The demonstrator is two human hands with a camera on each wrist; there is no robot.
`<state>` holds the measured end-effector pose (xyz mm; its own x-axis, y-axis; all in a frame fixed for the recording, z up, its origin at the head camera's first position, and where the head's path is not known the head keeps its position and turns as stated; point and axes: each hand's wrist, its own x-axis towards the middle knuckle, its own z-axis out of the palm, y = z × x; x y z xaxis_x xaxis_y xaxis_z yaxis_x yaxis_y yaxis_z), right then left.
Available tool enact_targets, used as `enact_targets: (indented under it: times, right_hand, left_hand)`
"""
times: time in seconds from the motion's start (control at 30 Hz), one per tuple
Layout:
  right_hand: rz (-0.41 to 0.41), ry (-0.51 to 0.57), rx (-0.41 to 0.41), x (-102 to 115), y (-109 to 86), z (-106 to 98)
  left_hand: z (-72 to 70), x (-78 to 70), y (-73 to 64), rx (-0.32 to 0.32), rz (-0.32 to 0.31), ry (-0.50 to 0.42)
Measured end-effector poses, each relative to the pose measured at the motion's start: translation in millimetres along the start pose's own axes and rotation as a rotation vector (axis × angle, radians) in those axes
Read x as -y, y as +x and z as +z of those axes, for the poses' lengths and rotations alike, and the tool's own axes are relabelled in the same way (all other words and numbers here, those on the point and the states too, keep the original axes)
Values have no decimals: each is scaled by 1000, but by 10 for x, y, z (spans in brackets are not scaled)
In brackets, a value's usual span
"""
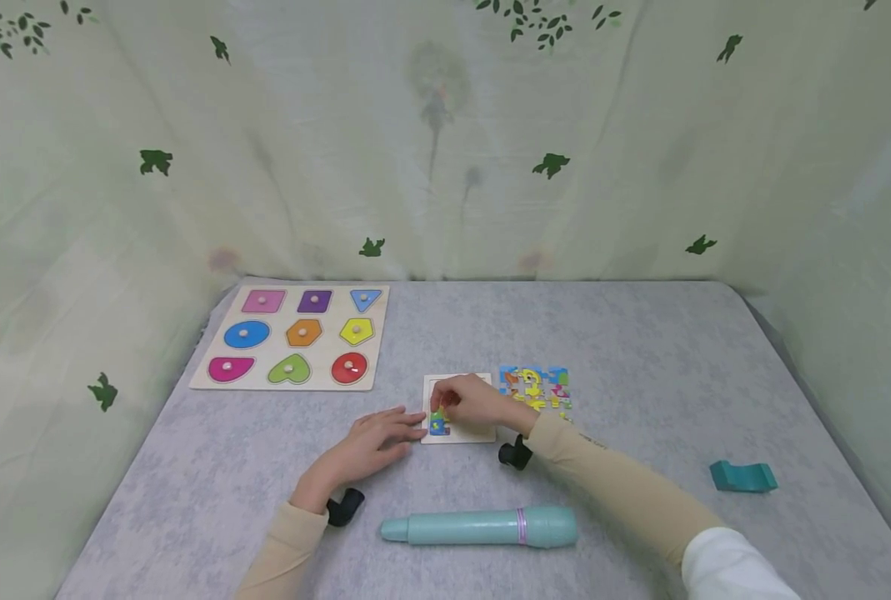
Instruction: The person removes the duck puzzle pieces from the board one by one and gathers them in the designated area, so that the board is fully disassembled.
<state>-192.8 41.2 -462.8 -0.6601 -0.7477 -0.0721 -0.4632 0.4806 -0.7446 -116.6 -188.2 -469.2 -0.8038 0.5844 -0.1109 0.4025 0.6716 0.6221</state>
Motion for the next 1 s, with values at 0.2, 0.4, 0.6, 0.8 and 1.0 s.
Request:
enact_targets:
  times: [0.2, 0.4, 0.6, 0.8, 1.0]
  right_hand:
    - [56, 106, -25, -133, -78, -126]
    - [98, 169, -71, -285, -280, -306]
    - [113, 210, -93, -394, -502, -433]
    - [109, 217, -70, -496, -650, -485]
    - [128, 187, -50, -541, -710, -454]
  left_hand:
    - [-5, 9, 7, 2, -2, -12]
    - [-4, 4, -4, -2, 3, -10]
    - [-2, -6, -14, -17, 24, -13]
    - [3, 3, -19, -18, 27, -29]
    - [3, 6, -21, -21, 33, -29]
